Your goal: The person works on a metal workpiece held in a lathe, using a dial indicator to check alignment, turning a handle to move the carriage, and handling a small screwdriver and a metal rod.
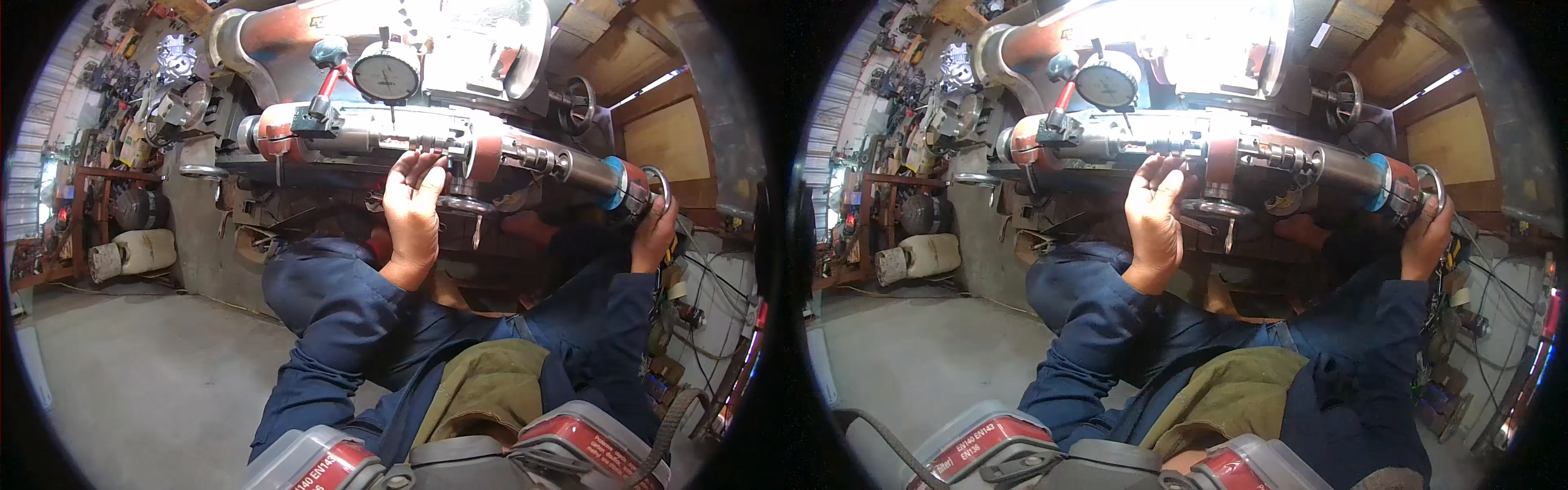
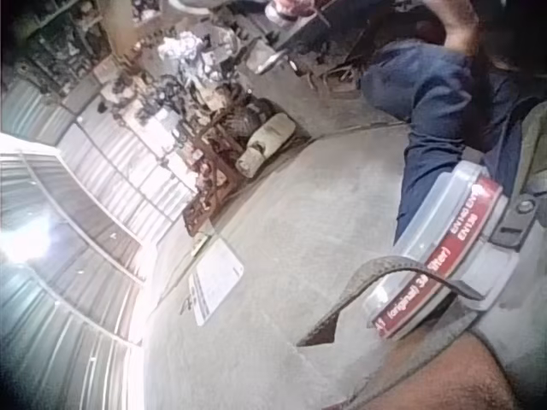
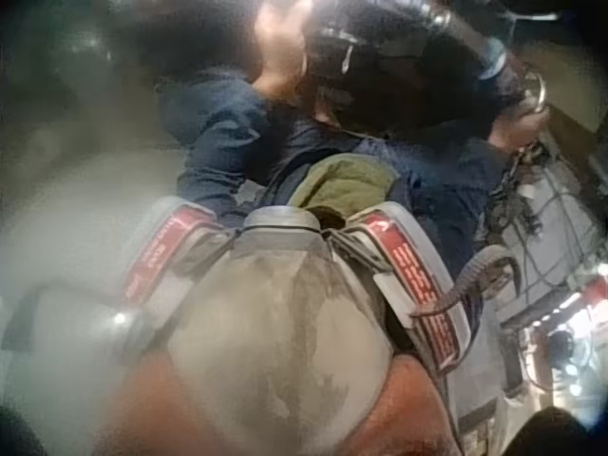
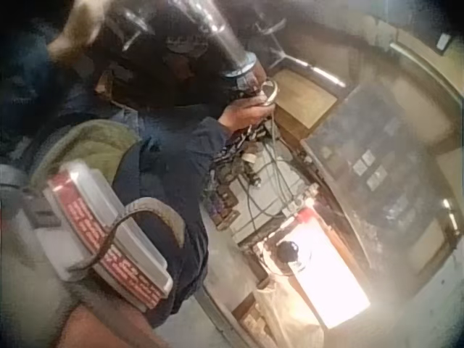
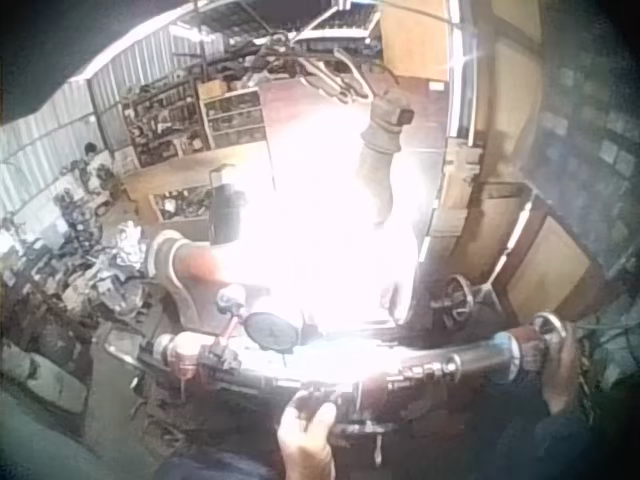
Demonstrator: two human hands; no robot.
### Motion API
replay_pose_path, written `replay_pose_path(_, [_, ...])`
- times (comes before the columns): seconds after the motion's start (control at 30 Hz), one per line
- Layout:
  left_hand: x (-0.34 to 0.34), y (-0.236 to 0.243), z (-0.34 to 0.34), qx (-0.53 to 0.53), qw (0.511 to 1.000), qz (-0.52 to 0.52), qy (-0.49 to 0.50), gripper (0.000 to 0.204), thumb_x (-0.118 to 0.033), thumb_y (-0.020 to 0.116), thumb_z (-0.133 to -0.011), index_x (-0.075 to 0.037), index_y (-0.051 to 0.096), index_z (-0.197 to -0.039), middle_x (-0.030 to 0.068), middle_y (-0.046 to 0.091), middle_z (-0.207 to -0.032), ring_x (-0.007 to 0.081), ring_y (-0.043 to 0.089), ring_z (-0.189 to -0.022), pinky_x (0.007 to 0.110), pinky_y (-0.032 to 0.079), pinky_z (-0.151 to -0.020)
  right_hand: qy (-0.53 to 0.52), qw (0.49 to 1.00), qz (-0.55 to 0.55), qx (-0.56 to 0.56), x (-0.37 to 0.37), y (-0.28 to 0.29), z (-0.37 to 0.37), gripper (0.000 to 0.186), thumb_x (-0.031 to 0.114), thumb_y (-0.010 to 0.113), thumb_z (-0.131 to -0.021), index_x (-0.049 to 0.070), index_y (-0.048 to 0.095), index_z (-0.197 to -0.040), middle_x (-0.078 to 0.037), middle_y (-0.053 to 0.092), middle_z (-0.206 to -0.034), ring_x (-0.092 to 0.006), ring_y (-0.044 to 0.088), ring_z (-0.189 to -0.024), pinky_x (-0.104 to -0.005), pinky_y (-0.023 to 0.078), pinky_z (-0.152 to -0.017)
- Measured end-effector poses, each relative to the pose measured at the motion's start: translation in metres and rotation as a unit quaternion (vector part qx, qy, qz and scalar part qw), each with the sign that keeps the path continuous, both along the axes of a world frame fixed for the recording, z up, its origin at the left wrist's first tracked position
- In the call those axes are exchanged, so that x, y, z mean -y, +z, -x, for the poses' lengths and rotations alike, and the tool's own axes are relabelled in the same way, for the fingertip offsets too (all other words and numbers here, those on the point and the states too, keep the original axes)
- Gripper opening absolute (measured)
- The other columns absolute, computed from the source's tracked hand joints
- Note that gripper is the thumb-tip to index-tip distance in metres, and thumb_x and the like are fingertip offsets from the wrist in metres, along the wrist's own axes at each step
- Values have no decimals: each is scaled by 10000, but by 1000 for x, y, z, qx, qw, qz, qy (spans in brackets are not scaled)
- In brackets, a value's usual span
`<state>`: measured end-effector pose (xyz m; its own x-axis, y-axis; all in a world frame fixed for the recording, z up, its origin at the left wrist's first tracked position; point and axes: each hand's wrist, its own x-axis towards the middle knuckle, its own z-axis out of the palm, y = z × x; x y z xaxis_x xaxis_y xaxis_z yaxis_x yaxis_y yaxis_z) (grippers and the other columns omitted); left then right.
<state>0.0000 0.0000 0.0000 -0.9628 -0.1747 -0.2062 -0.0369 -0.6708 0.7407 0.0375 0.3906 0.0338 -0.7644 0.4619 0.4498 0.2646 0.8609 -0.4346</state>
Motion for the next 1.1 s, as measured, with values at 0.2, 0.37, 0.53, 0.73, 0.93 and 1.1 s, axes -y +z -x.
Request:
replay_pose_path(0.2, [9, -1, 13, -21, 1000, 11, -17, 469, 1, 647, -885, 80, 405, -1278, 162, 547, -1209, 207, 572, -1116, 305, 450, -1000, 27, 999, -4, 26, 18, 28, 19, 428, 342, 428, -1006, 27, 566, -1260, -211, 625, -1194, -350, 599, -1117, -385, 450, -939])
replay_pose_path(0.37, [11, 0, 18, -19, 998, -9, -63, 396, -19, 667, -887, 60, 477, -1225, 115, 606, -1152, 165, 590, -1065, 285, 459, -964, 45, 997, 19, 59, 11, 38, 27, 403, 309, 458, -991, 30, 581, -1254, -191, 632, -1201, -336, 598, -1124, -375, 441, -949])
replay_pose_path(0.53, [8, 3, 21, -1, 996, -46, -74, 331, -29, 668, -893, 45, 511, -1174, 85, 630, -1109, 135, 600, -1015, 257, 474, -902, 47, 995, 6, 87, 9, 46, 31, 386, 298, 469, -989, 27, 599, -1232, -190, 645, -1179, -321, 612, -1098, -362, 447, -933])
replay_pose_path(0.73, [9, -5, 22, 5, 996, -44, -75, 308, -42, 678, -891, 28, 532, -1152, 61, 630, -1073, 110, 595, -956, 238, 478, -833, 62, 994, 16, 86, 6, 43, 34, 380, 291, 472, -990, 22, 606, -1222, -189, 653, -1160, -305, 620, -1086, -354, 450, -929])
replay_pose_path(0.93, [9, 0, 22, 9, 996, -42, -80, 286, -51, 674, -896, 20, 548, -1143, 53, 637, -1051, 99, 594, -908, 229, 471, -783, 66, 994, 17, 91, 6, 44, 34, 382, 283, 466, -991, 9, 606, -1218, -195, 650, -1161, -308, 617, -1090, -351, 446, -936])
replay_pose_path(1.1, [10, 2, 22, 9, 994, -56, -89, 252, -36, 659, -901, 26, 558, -1123, 69, 638, -1053, 119, 609, -919, 245, 493, -821, 63, 994, 18, 88, 4, 46, 32, 388, 284, 470, -988, -1, 605, -1214, -198, 647, -1166, -311, 615, -1093, -353, 443, -938])
